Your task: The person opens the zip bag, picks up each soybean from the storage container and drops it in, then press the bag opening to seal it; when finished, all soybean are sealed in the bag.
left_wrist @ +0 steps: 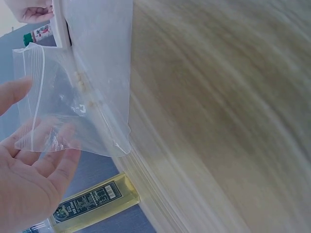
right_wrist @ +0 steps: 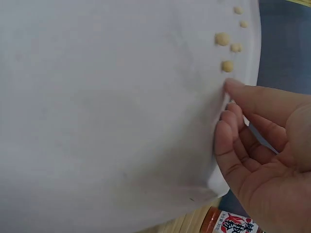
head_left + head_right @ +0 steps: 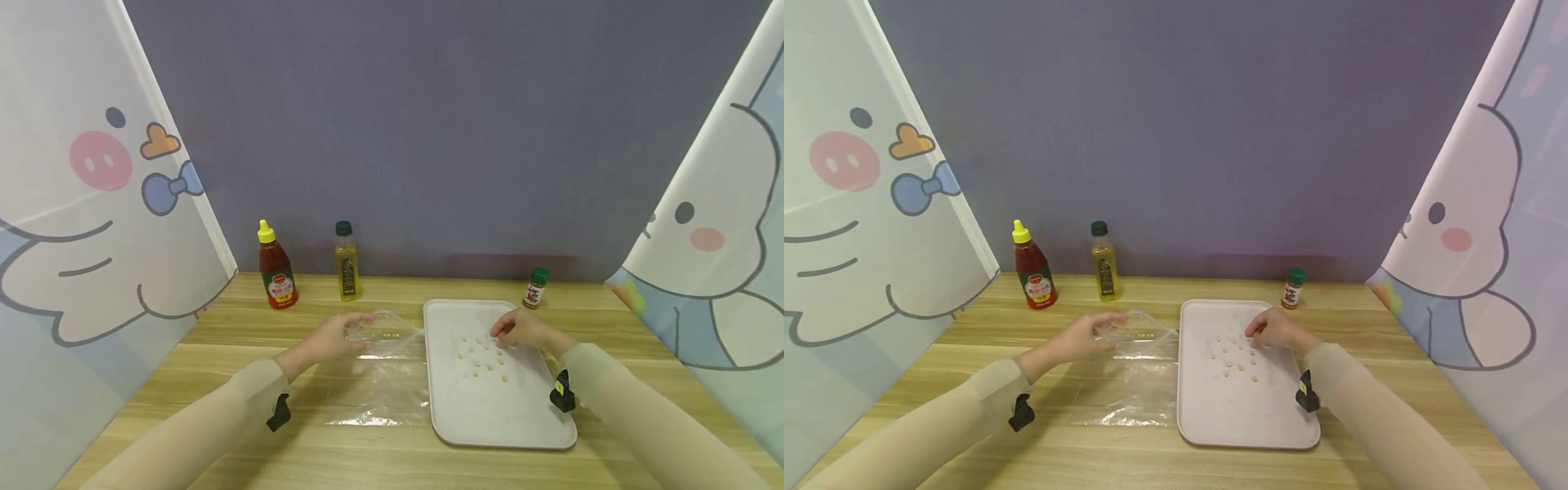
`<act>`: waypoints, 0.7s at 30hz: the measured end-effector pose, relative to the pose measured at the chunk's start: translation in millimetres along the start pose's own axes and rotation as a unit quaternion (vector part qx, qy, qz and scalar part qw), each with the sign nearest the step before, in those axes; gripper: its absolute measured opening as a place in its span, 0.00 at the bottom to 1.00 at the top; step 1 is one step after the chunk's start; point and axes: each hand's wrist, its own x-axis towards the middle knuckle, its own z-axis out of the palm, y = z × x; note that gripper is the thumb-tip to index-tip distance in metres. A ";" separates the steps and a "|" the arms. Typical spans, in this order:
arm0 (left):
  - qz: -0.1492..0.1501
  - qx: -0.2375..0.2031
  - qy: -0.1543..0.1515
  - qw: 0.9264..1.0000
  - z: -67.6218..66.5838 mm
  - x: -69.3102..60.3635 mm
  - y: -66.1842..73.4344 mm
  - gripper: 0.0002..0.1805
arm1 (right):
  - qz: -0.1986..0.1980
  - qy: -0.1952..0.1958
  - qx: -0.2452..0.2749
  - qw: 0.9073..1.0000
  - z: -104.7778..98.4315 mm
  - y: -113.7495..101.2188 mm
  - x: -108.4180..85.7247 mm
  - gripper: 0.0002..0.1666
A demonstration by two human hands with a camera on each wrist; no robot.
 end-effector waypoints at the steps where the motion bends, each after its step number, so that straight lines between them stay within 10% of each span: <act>1: -0.001 0.000 0.000 1.000 0.0 0.0 0.0 0.32 | 0.000 0.002 -0.003 1.000 0.7 0.4 0.3 0.11; 14: -0.002 0.000 0.000 1.000 0.8 -0.2 -1.0 0.31 | -0.057 -0.002 -0.002 0.998 -0.4 5.6 0.1 0.07; 21: 0.001 0.003 0.001 1.000 1.1 0.5 -0.6 0.31 | 0.002 0.043 0.019 0.999 3.6 2.7 2.6 0.09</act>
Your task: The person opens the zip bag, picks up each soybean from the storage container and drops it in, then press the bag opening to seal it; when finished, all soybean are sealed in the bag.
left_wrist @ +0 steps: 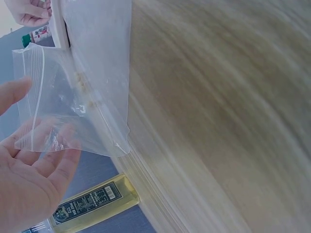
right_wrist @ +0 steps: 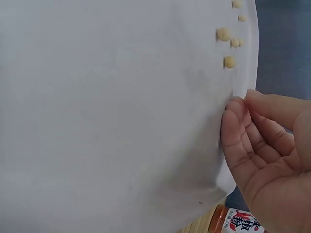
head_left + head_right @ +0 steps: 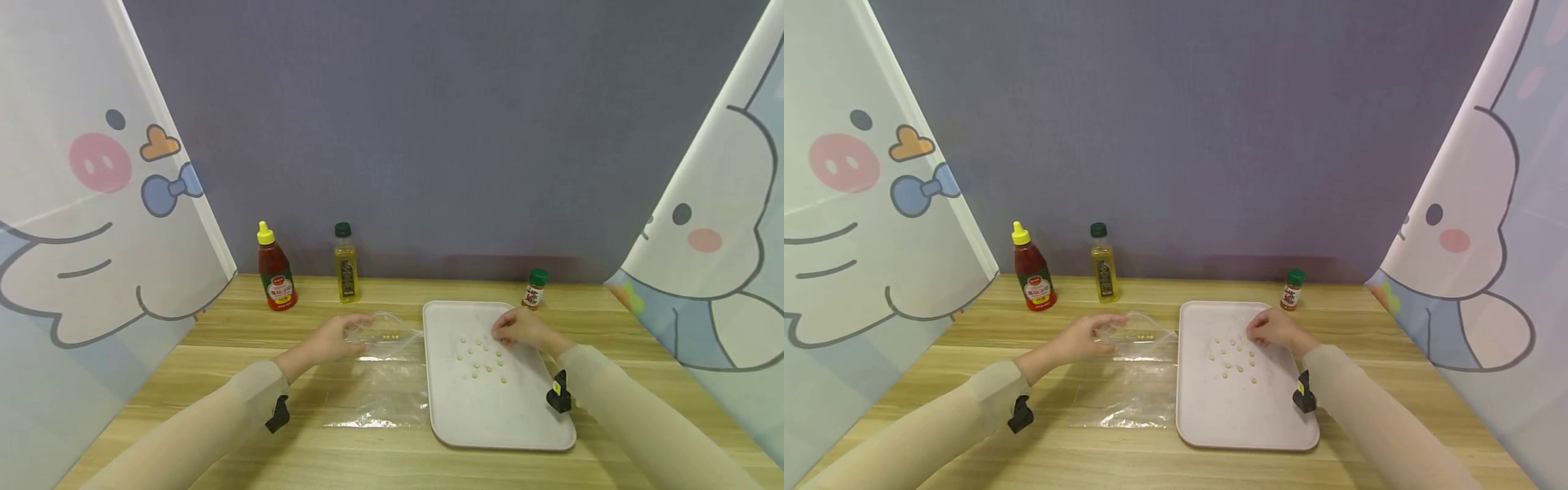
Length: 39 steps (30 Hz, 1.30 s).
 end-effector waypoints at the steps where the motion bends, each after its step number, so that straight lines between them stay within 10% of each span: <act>1: 0.001 0.001 0.000 1.000 -0.1 0.1 0.0 0.31 | 0.003 0.003 0.005 1.000 0.3 -0.4 0.2 0.10; 22: -0.004 0.001 0.000 1.000 -1.6 -0.2 1.5 0.31 | -0.031 0.017 0.161 0.986 18.6 -60.9 16.4 0.18; 39: -0.007 0.010 -0.001 1.000 -1.8 2.4 5.3 0.29 | -0.095 -0.038 0.157 0.982 68.1 -136.1 35.7 0.14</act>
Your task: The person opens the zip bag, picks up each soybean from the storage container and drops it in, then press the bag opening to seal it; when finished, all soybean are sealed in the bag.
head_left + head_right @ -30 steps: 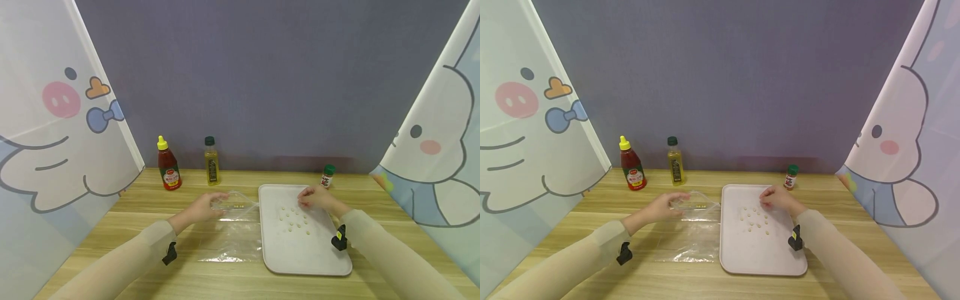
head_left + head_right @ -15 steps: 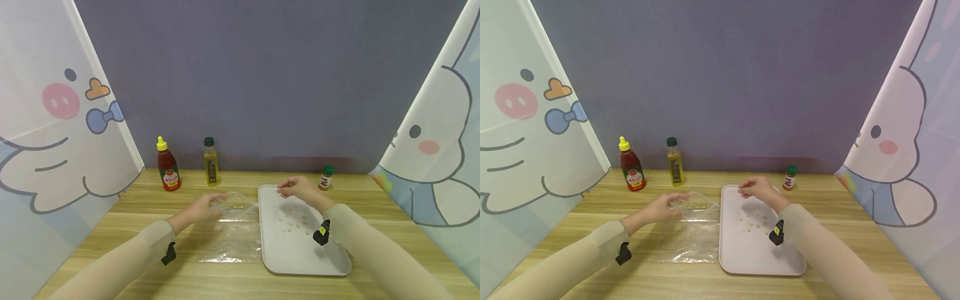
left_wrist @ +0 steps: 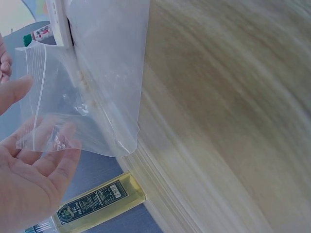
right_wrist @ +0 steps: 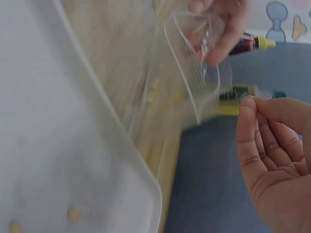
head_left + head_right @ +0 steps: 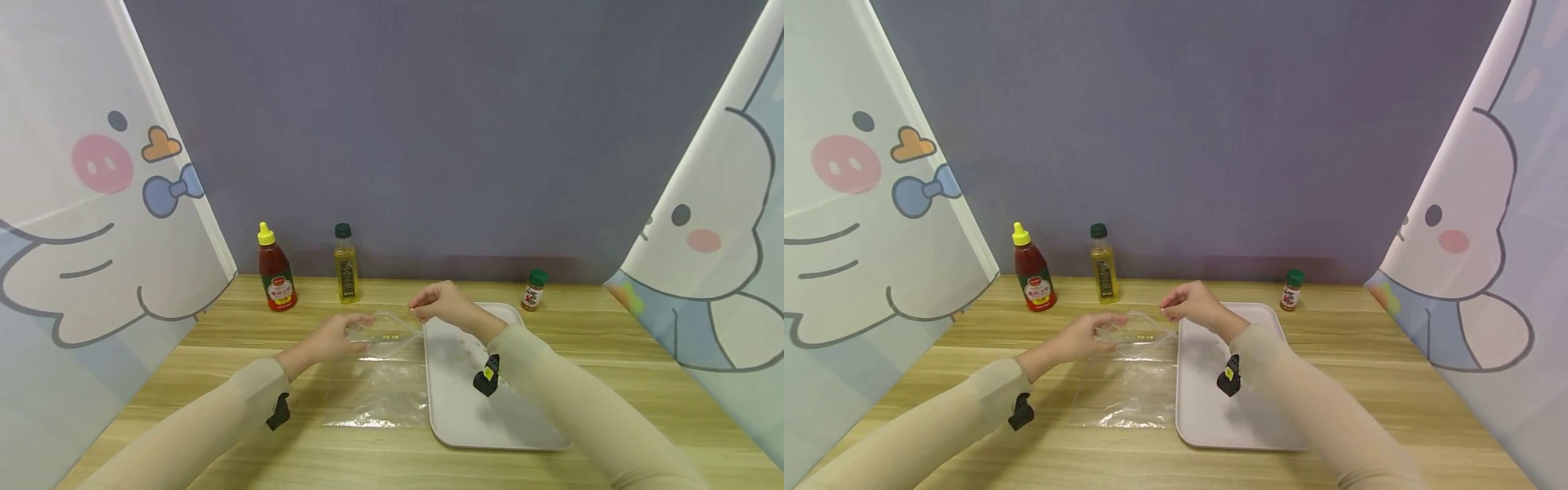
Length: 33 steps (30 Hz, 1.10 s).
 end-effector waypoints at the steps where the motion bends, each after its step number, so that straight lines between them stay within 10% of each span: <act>1: 0.004 0.003 0.001 1.000 0.1 0.0 0.0 0.29 | 0.000 -0.003 -0.003 1.000 3.9 -1.6 1.3 0.13; 15: 0.017 0.013 -0.001 1.000 0.0 3.8 2.2 0.29 | 0.004 -0.008 -0.055 0.998 25.0 -8.4 9.5 0.11; 33: 0.015 -0.002 -0.002 1.000 1.7 -2.6 -2.2 0.32 | 0.013 0.019 -0.043 0.999 -25.4 10.6 -12.3 0.13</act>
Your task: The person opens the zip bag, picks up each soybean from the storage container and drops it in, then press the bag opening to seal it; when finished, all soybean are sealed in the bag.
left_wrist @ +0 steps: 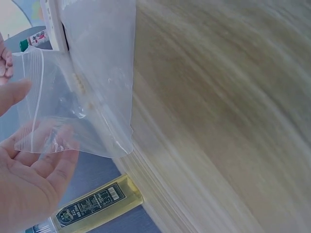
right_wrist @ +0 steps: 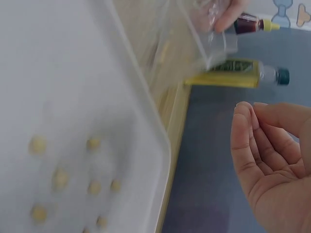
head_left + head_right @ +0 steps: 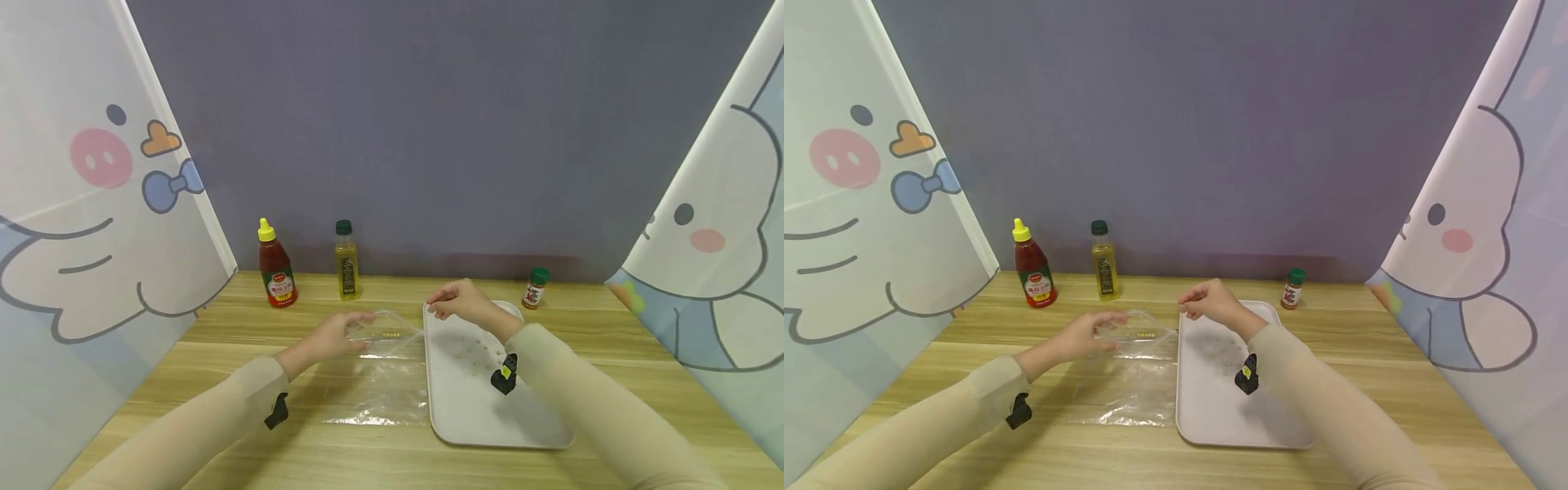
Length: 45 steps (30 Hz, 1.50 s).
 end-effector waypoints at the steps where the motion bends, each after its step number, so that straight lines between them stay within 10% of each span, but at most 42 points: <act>1: 0.001 0.000 0.001 1.000 -0.1 0.0 -0.1 0.32 | 0.004 0.001 -0.004 1.000 -4.0 1.9 -1.9 0.13; 15: 0.002 0.011 0.002 1.000 -0.9 -2.9 0.8 0.32 | 0.046 0.007 -0.076 0.996 -37.7 46.8 -19.9 0.16; 45: 0.001 0.012 0.003 1.000 1.3 -2.6 1.2 0.32 | 0.055 -0.038 -0.174 0.982 -27.3 75.6 -15.4 0.04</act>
